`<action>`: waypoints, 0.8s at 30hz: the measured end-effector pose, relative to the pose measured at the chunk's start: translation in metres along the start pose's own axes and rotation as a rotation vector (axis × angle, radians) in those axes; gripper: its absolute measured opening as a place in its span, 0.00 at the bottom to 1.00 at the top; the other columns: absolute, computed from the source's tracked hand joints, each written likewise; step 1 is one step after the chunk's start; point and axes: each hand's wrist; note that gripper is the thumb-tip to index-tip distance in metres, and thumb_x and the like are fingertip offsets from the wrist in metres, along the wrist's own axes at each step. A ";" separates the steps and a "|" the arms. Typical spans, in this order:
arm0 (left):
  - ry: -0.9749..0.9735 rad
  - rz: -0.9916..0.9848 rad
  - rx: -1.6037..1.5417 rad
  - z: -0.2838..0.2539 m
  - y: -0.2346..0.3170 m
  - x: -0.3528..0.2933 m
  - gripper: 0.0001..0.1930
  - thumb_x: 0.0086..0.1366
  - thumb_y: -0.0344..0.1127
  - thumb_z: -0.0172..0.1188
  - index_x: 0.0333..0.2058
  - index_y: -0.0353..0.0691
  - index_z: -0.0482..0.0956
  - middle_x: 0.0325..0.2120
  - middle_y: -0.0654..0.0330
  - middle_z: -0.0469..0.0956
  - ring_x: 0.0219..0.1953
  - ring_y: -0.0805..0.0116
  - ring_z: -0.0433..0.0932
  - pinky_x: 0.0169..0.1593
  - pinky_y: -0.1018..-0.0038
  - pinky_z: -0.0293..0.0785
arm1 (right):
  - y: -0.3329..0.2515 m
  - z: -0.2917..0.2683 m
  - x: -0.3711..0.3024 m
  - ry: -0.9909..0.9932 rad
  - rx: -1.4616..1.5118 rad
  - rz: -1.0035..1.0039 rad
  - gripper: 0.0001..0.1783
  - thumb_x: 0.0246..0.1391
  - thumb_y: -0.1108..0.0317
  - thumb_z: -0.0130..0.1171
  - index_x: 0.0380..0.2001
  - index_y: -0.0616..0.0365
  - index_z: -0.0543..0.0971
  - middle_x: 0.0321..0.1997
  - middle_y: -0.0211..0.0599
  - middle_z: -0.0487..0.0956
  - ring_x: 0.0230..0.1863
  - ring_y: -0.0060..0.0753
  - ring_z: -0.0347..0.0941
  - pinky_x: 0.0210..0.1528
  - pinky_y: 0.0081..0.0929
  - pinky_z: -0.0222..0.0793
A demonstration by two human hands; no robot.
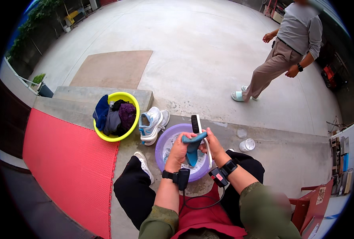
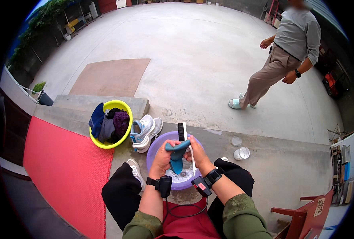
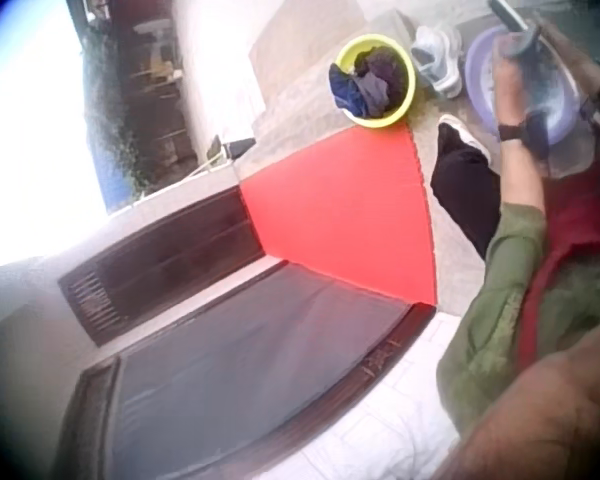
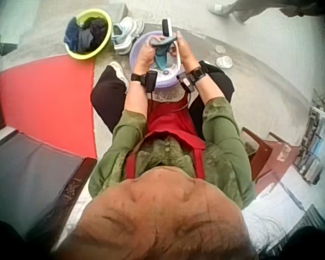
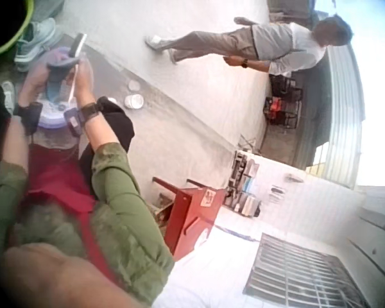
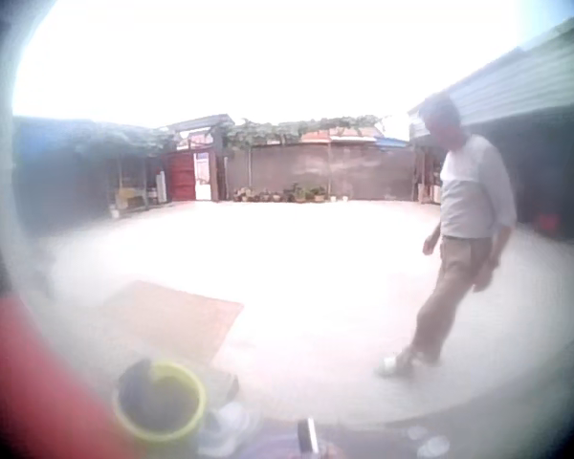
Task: Washing the insoles of a pair of shoes using a brush and soapy water in a basin.
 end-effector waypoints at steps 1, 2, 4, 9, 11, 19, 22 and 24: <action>-0.012 0.031 0.087 0.005 0.007 0.000 0.03 0.54 0.29 0.49 0.24 0.44 0.65 0.33 0.59 0.68 0.35 0.71 0.67 0.39 0.78 0.65 | -0.001 0.001 0.002 -0.023 0.054 -0.022 0.27 0.47 0.42 0.36 0.38 0.54 0.64 0.19 0.28 0.65 0.10 0.18 0.59 0.08 0.11 0.50; -0.025 0.058 0.175 0.011 0.014 -0.001 0.03 0.54 0.28 0.48 0.23 0.43 0.65 0.34 0.59 0.67 0.36 0.71 0.67 0.39 0.79 0.64 | -0.003 0.001 0.005 -0.044 0.110 -0.044 0.27 0.47 0.42 0.36 0.37 0.54 0.64 0.19 0.28 0.65 0.10 0.18 0.59 0.08 0.11 0.49; -0.044 0.085 0.321 0.029 0.032 -0.004 0.03 0.53 0.27 0.48 0.23 0.43 0.66 0.36 0.59 0.66 0.37 0.71 0.66 0.40 0.79 0.63 | -0.014 0.007 0.000 -0.161 0.196 -0.079 0.26 0.46 0.43 0.38 0.36 0.54 0.64 0.18 0.28 0.65 0.10 0.18 0.58 0.08 0.11 0.48; -0.048 0.184 0.721 0.046 0.053 -0.007 0.04 0.53 0.25 0.47 0.24 0.43 0.68 0.43 0.59 0.61 0.40 0.72 0.63 0.42 0.80 0.61 | -0.033 0.025 -0.022 -0.205 0.118 -0.167 0.18 0.46 0.51 0.42 0.35 0.51 0.65 0.20 0.26 0.65 0.15 0.17 0.61 0.11 0.09 0.49; -0.019 0.190 0.689 0.053 0.053 -0.007 0.04 0.52 0.25 0.46 0.24 0.42 0.68 0.42 0.58 0.61 0.41 0.71 0.63 0.43 0.80 0.59 | -0.036 0.023 -0.023 -0.284 0.171 -0.156 0.19 0.45 0.55 0.43 0.39 0.54 0.65 0.23 0.27 0.67 0.16 0.18 0.63 0.13 0.10 0.54; -0.001 0.253 0.545 0.050 0.048 -0.011 0.05 0.56 0.28 0.42 0.32 0.39 0.65 0.44 0.55 0.61 0.45 0.68 0.62 0.48 0.76 0.57 | -0.018 0.029 -0.016 -0.301 0.390 -0.129 0.21 0.45 0.63 0.46 0.42 0.62 0.62 0.34 0.36 0.69 0.33 0.25 0.66 0.34 0.23 0.64; 0.003 0.237 0.510 0.052 0.049 -0.011 0.10 0.56 0.29 0.42 0.38 0.39 0.62 0.44 0.55 0.61 0.45 0.69 0.61 0.48 0.77 0.56 | -0.020 0.021 -0.010 -0.345 0.276 -0.127 0.23 0.44 0.66 0.46 0.43 0.67 0.60 0.36 0.36 0.67 0.36 0.25 0.65 0.38 0.21 0.62; 0.101 0.187 0.662 0.055 0.051 -0.013 0.15 0.56 0.30 0.43 0.44 0.38 0.59 0.44 0.54 0.61 0.46 0.69 0.60 0.48 0.78 0.56 | -0.021 0.023 -0.007 -0.310 0.280 -0.155 0.22 0.43 0.67 0.47 0.42 0.67 0.61 0.36 0.37 0.67 0.36 0.25 0.65 0.38 0.21 0.62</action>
Point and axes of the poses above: each hand's wrist, its own x-axis towards the middle knuckle, its own z-axis out of the palm, y = z × x
